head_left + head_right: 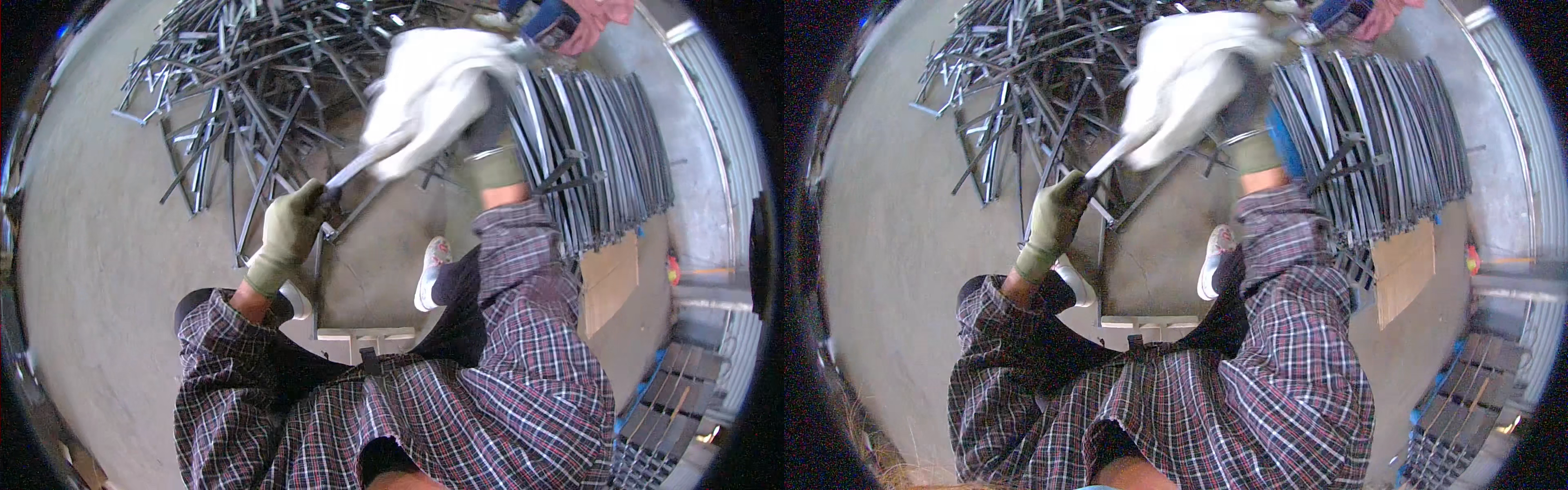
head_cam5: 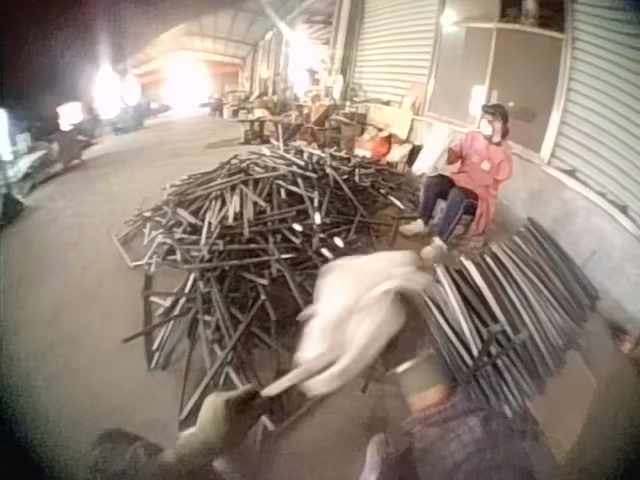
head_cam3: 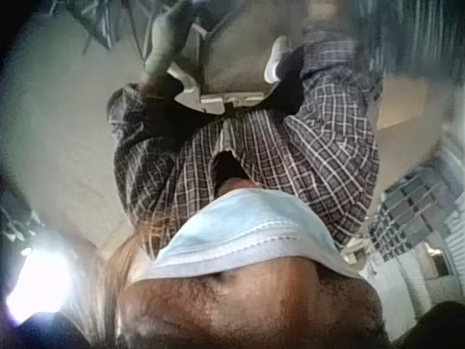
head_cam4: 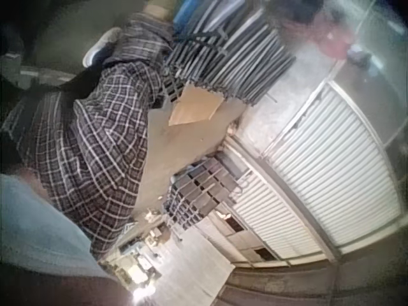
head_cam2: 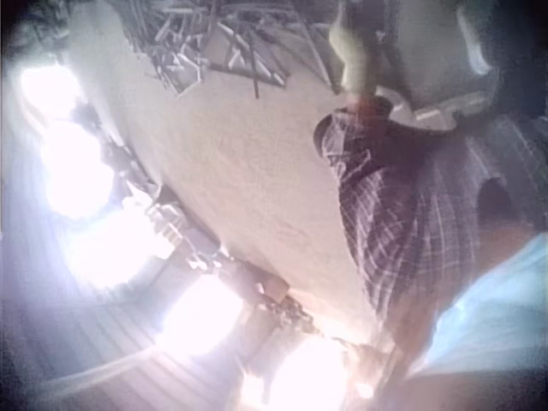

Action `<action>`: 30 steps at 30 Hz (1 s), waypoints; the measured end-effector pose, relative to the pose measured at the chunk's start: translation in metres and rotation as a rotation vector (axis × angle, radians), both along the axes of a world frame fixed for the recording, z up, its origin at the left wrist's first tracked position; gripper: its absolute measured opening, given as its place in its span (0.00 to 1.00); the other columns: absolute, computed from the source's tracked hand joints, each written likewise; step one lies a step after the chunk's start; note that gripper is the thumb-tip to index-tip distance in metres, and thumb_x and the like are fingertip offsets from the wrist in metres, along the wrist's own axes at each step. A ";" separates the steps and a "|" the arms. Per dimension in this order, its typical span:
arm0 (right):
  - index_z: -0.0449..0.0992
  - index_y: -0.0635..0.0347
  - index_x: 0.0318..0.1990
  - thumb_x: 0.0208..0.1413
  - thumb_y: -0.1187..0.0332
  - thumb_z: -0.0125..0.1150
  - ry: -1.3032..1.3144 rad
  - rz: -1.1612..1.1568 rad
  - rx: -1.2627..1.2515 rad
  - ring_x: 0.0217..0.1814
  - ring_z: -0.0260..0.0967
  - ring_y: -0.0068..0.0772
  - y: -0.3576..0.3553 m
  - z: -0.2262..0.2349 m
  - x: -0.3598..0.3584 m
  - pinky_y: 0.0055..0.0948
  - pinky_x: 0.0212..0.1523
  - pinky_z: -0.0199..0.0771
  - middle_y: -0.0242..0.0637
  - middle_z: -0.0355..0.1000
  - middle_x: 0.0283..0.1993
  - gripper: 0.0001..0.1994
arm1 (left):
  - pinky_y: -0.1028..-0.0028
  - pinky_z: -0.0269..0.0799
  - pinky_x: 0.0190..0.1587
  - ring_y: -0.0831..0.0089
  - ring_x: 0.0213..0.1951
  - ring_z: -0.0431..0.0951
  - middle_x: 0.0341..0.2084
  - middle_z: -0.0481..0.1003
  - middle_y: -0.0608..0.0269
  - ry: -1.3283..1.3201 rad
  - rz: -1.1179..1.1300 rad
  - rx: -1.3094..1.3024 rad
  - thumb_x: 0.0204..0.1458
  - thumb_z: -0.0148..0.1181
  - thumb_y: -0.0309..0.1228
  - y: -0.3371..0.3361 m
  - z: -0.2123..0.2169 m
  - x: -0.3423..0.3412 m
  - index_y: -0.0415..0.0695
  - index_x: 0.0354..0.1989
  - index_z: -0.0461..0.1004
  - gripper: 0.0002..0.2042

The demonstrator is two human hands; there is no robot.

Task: Wiping and cleaning curved metal bars with a cloth before stacking them.

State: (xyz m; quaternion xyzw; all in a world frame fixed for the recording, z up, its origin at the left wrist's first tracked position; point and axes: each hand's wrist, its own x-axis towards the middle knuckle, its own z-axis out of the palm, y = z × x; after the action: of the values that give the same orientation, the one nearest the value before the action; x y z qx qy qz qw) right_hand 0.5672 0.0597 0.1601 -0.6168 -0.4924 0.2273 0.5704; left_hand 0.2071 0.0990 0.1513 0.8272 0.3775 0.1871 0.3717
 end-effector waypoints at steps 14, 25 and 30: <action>0.63 0.45 0.21 0.59 0.71 0.51 0.308 -0.156 -0.114 0.19 0.55 0.16 0.042 -0.027 -0.106 0.20 0.22 0.58 0.21 0.55 0.19 0.13 | 0.60 0.73 0.52 0.55 0.47 0.78 0.51 0.74 0.56 0.081 -0.137 0.371 0.52 0.61 0.37 -0.010 0.008 0.006 0.48 0.53 0.75 0.19; 0.78 0.51 0.33 0.49 0.66 0.58 -1.287 0.175 -0.158 0.44 0.71 0.47 0.002 -0.046 -0.125 0.46 0.44 0.69 0.39 0.74 0.36 0.05 | 0.59 0.74 0.50 0.60 0.46 0.80 0.42 0.79 0.60 0.456 -0.141 0.535 0.51 0.62 0.41 0.018 0.006 0.013 0.51 0.45 0.76 0.14; 0.77 0.56 0.45 0.55 0.65 0.55 -1.283 0.043 -0.132 0.48 0.71 0.48 0.011 -0.055 -0.027 0.45 0.50 0.69 0.43 0.74 0.44 0.12 | 0.55 0.75 0.30 0.55 0.31 0.82 0.26 0.79 0.59 0.460 0.001 0.301 0.57 0.58 0.49 0.031 0.035 -0.040 0.50 0.37 0.76 0.15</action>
State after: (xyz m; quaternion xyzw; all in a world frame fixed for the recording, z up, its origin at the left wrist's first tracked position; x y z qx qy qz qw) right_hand 0.5406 0.0708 0.1052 -0.6538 -0.7330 -0.1456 0.1188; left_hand 0.1667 0.1301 0.1867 0.8938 0.4203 0.0483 0.1488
